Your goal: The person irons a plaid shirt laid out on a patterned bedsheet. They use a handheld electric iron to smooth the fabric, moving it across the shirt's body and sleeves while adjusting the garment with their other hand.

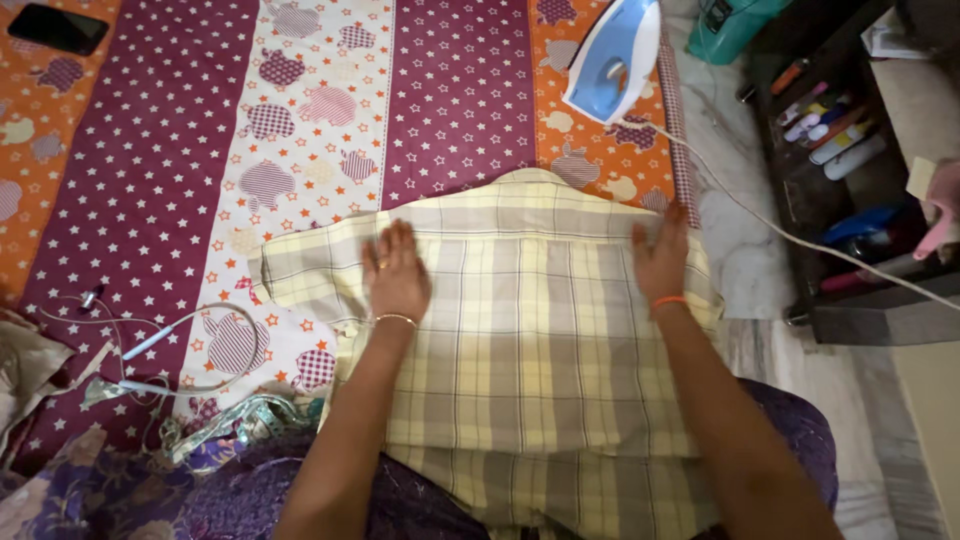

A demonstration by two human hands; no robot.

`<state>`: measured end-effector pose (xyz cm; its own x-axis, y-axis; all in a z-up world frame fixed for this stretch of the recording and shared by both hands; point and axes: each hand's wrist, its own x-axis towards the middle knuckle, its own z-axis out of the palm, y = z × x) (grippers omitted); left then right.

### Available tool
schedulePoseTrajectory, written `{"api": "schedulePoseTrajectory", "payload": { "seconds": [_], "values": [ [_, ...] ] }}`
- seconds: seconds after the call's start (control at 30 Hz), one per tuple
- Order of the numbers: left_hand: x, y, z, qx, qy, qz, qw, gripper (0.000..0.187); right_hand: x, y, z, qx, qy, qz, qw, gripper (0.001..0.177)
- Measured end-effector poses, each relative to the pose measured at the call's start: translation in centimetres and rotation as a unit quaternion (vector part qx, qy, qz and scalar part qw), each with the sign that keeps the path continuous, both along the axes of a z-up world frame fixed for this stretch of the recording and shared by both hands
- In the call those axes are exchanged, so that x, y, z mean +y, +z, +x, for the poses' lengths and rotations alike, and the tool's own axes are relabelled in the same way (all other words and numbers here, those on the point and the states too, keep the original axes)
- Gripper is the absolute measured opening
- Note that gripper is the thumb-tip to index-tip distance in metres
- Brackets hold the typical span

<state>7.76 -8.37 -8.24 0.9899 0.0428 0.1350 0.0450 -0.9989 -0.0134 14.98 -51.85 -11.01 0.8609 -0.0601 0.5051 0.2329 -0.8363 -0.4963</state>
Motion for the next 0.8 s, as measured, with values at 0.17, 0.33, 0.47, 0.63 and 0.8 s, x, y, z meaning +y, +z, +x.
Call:
{"api": "schedulePoseTrajectory", "payload": {
  "seconds": [0.17,0.33,0.47,0.63,0.8],
  "values": [
    [-3.6,0.8,1.1,-0.024,-0.103,-0.178,0.978,0.066,0.1,1.0,8.7,-0.092,0.076,0.193,0.974,0.068],
    [-5.1,0.6,-0.1,0.015,-0.139,-0.204,0.969,0.069,0.1,1.1,21.2,-0.052,0.202,0.379,0.901,0.078],
    [-5.5,0.4,-0.3,-0.004,-0.126,-0.174,0.977,0.067,0.8,1.9,27.6,-0.039,0.228,0.349,0.908,0.069],
    [-5.5,0.4,-0.3,0.001,-0.128,-0.177,0.976,0.069,0.9,1.8,29.6,-0.054,0.206,0.277,0.937,0.055],
    [-5.5,0.6,-0.2,0.008,-0.130,-0.166,0.977,0.069,1.7,4.4,27.3,0.061,0.215,0.229,0.948,0.047]
  ]
}}
